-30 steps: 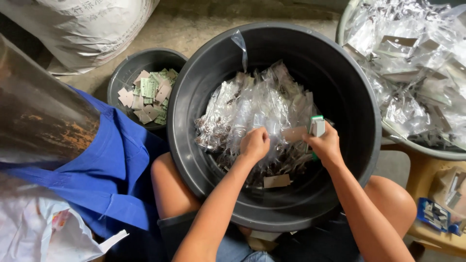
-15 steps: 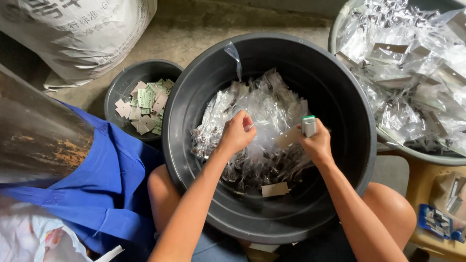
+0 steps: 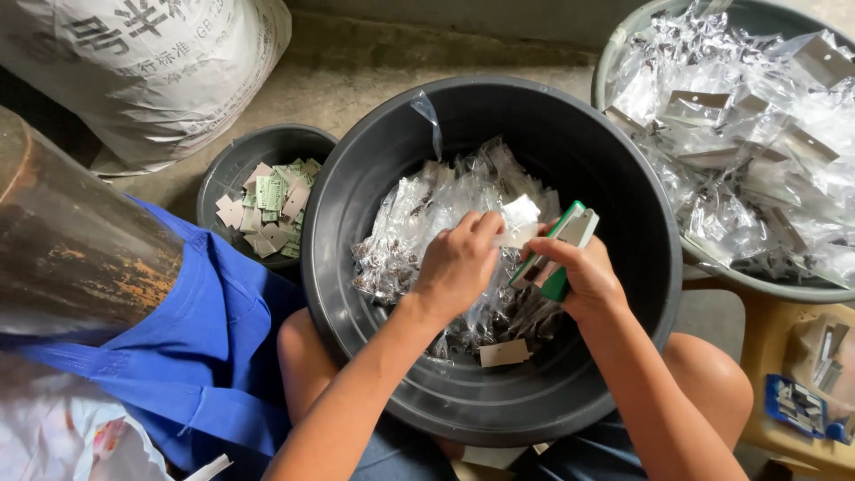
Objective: Manually packaging small items by folding plastic bags over cardboard headers and stapling them.
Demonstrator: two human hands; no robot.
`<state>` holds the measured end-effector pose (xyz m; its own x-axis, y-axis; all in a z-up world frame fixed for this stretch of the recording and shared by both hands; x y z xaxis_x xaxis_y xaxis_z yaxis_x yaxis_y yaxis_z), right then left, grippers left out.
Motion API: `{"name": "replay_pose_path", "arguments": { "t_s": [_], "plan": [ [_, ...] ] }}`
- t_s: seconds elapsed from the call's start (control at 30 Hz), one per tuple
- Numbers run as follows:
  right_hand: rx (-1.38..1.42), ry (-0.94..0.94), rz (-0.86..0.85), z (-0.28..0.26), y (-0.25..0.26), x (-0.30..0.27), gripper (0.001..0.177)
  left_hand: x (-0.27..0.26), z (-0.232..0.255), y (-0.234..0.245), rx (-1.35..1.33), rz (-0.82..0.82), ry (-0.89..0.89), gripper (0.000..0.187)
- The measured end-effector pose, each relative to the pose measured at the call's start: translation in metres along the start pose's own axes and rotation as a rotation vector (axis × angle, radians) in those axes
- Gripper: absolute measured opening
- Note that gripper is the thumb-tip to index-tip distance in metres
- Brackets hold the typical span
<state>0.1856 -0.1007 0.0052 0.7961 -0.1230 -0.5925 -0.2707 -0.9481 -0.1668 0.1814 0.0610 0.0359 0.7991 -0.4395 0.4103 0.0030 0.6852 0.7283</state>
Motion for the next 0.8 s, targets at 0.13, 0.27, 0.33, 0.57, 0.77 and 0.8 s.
{"name": "replay_pose_path", "arguments": {
  "t_s": [0.13, 0.27, 0.33, 0.57, 0.77, 0.8],
  "plan": [
    [-0.497, 0.61, -0.017, -0.058, -0.01, -0.047, 0.031, 0.006, 0.009, 0.028, -0.037, 0.069, -0.015, 0.022],
    [-0.555, 0.672, -0.095, -0.063, -0.018, -0.061, 0.045, 0.012, 0.009, 0.046, -0.22, 0.159, 0.041, 0.024],
    [-0.585, 0.727, 0.108, -0.065, -0.003, -0.059, 0.028, 0.018, 0.023, 0.075, -0.261, 0.223, 0.036, 0.027],
    [-0.549, 0.734, 0.113, -0.068, -0.013, -0.091, 0.029, 0.023, 0.041, 0.118, -0.082, 0.393, 0.011, 0.021],
    [-0.353, 0.738, 0.077, -0.085, -0.023, -0.095, 0.026, 0.005, 0.09, 0.118, -0.123, 0.128, 0.026, 0.027],
    [-0.338, 0.734, 0.022, -0.086, -0.024, -0.09, 0.028, 0.002, 0.088, 0.125, -0.092, 0.147, 0.027, 0.033]
  ]
}}
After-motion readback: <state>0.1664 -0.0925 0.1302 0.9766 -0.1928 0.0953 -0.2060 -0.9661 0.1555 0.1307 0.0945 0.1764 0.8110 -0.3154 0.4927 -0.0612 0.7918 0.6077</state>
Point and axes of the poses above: each hand's wrist, its own x-axis towards the middle knuckle, its own y-axis out of the back of the hand, z = x × y, the point moved 9 cm from there along x, towards the middle knuckle, and after that the axes turned 15 degrees about -y, right-handed, at the moved point
